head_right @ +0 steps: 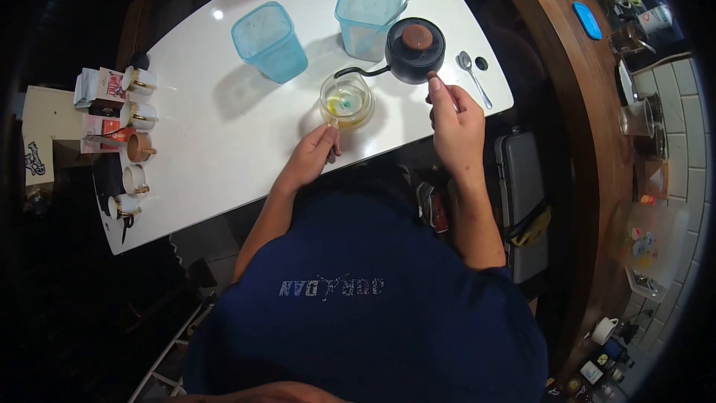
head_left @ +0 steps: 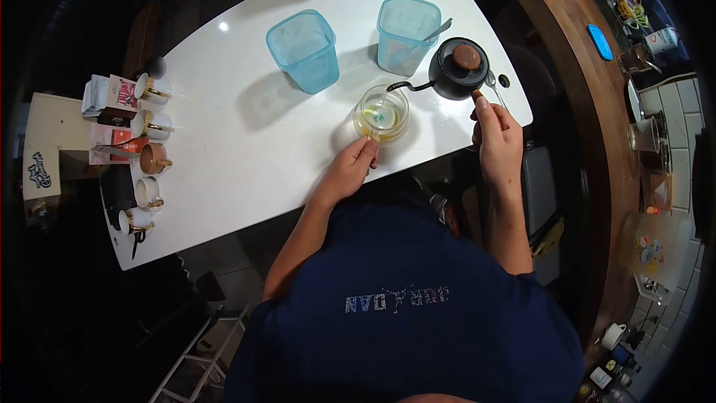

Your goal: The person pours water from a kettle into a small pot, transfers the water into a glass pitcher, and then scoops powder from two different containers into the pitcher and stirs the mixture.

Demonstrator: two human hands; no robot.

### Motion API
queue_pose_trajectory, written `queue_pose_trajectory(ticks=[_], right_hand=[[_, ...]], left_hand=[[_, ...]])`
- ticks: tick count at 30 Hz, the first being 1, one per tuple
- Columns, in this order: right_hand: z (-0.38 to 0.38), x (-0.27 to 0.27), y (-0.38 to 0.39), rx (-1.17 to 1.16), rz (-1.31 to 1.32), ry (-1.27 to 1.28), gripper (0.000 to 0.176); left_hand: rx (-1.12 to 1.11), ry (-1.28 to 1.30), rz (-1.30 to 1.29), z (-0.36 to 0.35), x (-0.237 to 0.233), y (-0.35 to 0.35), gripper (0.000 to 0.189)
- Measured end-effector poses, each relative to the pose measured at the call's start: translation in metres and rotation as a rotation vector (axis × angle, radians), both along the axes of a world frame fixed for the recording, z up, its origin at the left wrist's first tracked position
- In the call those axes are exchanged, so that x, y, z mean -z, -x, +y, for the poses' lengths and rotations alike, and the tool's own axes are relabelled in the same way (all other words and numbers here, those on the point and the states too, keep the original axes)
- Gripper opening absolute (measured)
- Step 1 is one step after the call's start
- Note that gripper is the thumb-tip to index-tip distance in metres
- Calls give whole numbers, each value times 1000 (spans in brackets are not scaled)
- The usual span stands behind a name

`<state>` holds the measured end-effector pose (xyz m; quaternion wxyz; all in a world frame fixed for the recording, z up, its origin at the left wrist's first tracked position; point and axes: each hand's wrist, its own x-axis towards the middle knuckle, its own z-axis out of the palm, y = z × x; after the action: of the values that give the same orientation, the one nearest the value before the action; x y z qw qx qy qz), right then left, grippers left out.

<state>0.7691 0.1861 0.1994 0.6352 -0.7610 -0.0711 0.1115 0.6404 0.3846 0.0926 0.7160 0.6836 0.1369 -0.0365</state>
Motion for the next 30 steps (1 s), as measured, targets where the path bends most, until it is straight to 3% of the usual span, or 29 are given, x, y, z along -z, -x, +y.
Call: queue_pose_trajectory(ticks=[30], right_hand=[[6, 1, -5, 28, -7, -23, 34]], left_hand=[[-23, -72, -23, 6, 4, -2, 32]])
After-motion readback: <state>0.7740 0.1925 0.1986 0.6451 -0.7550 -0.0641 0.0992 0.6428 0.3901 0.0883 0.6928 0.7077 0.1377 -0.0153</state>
